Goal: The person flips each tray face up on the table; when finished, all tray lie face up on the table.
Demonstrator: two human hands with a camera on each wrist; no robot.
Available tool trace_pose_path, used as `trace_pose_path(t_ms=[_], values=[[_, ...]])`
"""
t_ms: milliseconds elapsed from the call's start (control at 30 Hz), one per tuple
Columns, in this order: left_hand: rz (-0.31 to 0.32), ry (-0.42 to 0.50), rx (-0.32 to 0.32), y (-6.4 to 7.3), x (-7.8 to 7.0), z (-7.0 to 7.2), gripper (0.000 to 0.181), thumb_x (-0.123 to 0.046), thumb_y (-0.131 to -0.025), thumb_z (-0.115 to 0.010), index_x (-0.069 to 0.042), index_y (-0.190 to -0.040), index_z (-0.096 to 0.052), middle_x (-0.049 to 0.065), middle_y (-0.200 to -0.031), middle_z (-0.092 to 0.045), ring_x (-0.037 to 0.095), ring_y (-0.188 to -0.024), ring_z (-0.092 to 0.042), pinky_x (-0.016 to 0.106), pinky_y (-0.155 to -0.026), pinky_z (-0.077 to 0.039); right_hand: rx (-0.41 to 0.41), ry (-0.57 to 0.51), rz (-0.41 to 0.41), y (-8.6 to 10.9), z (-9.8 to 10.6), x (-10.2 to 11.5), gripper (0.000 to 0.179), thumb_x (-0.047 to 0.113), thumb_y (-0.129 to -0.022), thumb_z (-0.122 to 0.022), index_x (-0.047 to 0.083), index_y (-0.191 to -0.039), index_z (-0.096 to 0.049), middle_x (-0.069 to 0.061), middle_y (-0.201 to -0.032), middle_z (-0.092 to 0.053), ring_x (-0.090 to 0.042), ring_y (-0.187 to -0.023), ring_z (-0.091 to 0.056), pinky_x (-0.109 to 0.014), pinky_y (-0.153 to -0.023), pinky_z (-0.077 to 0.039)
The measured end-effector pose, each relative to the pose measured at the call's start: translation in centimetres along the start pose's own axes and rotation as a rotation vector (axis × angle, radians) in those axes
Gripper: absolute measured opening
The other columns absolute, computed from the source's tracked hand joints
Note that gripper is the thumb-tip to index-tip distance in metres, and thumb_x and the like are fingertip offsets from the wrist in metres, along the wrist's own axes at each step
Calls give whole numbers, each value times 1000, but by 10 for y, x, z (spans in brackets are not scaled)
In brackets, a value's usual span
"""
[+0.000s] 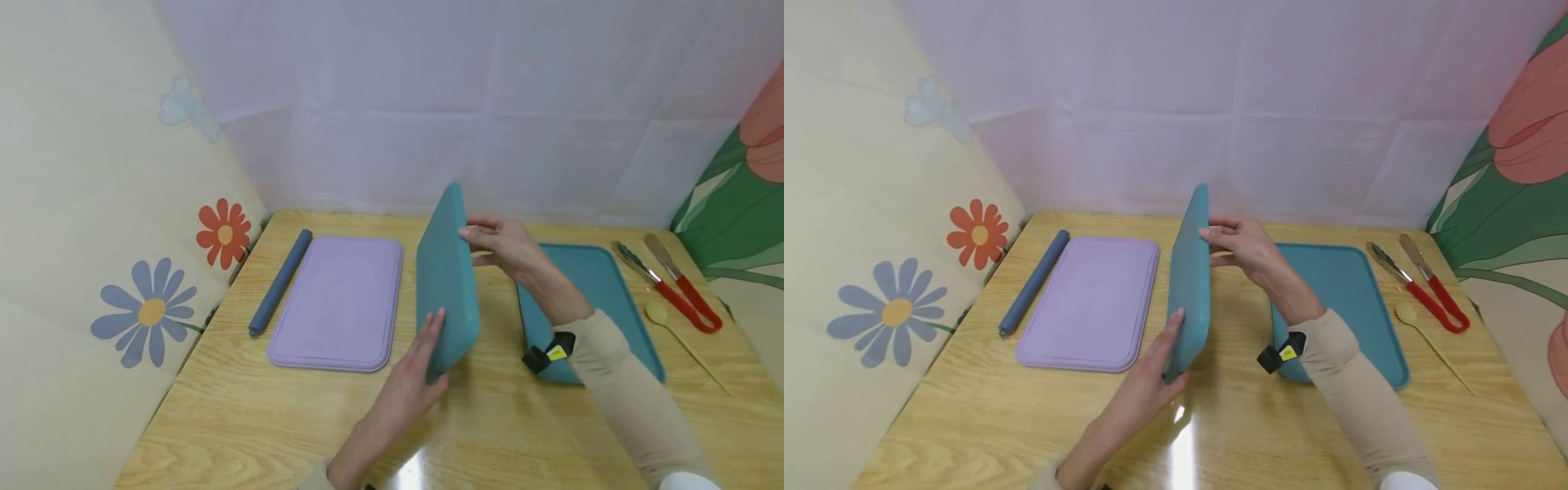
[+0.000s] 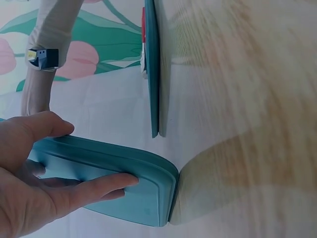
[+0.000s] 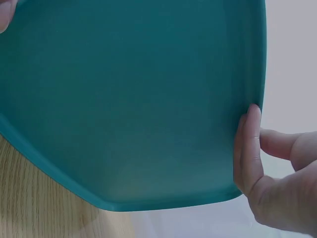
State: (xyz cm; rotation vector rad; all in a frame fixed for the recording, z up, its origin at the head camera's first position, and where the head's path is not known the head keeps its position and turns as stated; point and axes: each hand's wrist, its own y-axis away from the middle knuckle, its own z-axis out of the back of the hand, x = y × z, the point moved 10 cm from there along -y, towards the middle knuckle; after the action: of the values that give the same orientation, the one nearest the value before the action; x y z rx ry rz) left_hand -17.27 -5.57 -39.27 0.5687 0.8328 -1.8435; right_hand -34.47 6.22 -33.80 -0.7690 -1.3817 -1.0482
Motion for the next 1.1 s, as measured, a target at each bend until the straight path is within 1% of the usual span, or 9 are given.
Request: trace_pose_path(t_ms=[100,267,400,533,667,800,933,1000,1100], values=[[-5,12,-21,1,0,2,101,3,-80,-73,-20,-156,-11,19,-156,-23,41,-127,-45,44,-98,-45,8,-21,15,1,-4,3,61,24,-95,-62,5,-147,-37,-16,-134,-50,-26,-107,-59,-35,-84,-55],[19,39,-42,3,0,5,101,4,-80,-72,-21,-156,-11,19,-155,-24,42,-128,-45,45,-97,-45,-2,-30,50,0,-9,4,49,31,-99,-55,3,-139,-48,-15,-116,-58,-22,-92,-64,-36,-76,-57],[61,58,-39,4,3,6,102,5,-80,-71,-23,-156,-10,16,-156,-23,40,-129,-43,45,-97,-46,-23,-30,35,-4,-11,-6,52,42,-100,-47,2,-133,-52,-14,-109,-60,-20,-88,-64,-44,-81,-55],[75,65,-50,4,5,7,103,7,-79,-70,-23,-156,-9,16,-156,-23,39,-129,-44,45,-96,-47,-39,36,-10,-11,-10,-30,57,47,-100,-43,2,-136,-50,-17,-116,-59,-25,-97,-63,-48,-89,-52],[85,62,-62,5,6,9,105,8,-78,-70,-23,-157,-8,16,-156,-24,39,-129,-44,46,-96,-47,-32,127,-95,-18,-13,-63,54,40,-102,-44,2,-141,-45,-21,-125,-58,-32,-108,-61,-46,-91,-52],[77,50,-78,7,5,12,105,9,-77,-69,-21,-157,-8,18,-155,-27,39,-129,-45,45,-95,-48,14,191,-155,-21,-21,-88,52,30,-104,-43,-3,-144,-39,-26,-130,-55,-36,-116,-58,-44,-90,-52],[76,56,-113,8,2,18,101,8,-80,-68,-20,-157,-7,23,-151,-32,38,-124,-49,43,-92,-50,80,265,-183,-25,-30,-105,51,26,-104,-42,-7,-143,-37,-28,-134,-51,-37,-119,-55,-44,-92,-51],[84,67,-138,9,1,23,98,6,-83,-66,-20,-157,-7,25,-146,-38,38,-119,-54,40,-87,-54,96,288,-194,-26,-32,-110,50,25,-104,-43,-7,-143,-38,-27,-135,-50,-36,-119,-55,-44,-91,-52],[107,125,-169,10,1,30,93,4,-87,-62,-21,-157,-5,28,-143,-40,39,-114,-57,33,-80,-56,102,298,-203,-27,-35,-114,51,25,-104,-43,-7,-143,-38,-26,-136,-50,-36,-120,-55,-43,-90,-52]])
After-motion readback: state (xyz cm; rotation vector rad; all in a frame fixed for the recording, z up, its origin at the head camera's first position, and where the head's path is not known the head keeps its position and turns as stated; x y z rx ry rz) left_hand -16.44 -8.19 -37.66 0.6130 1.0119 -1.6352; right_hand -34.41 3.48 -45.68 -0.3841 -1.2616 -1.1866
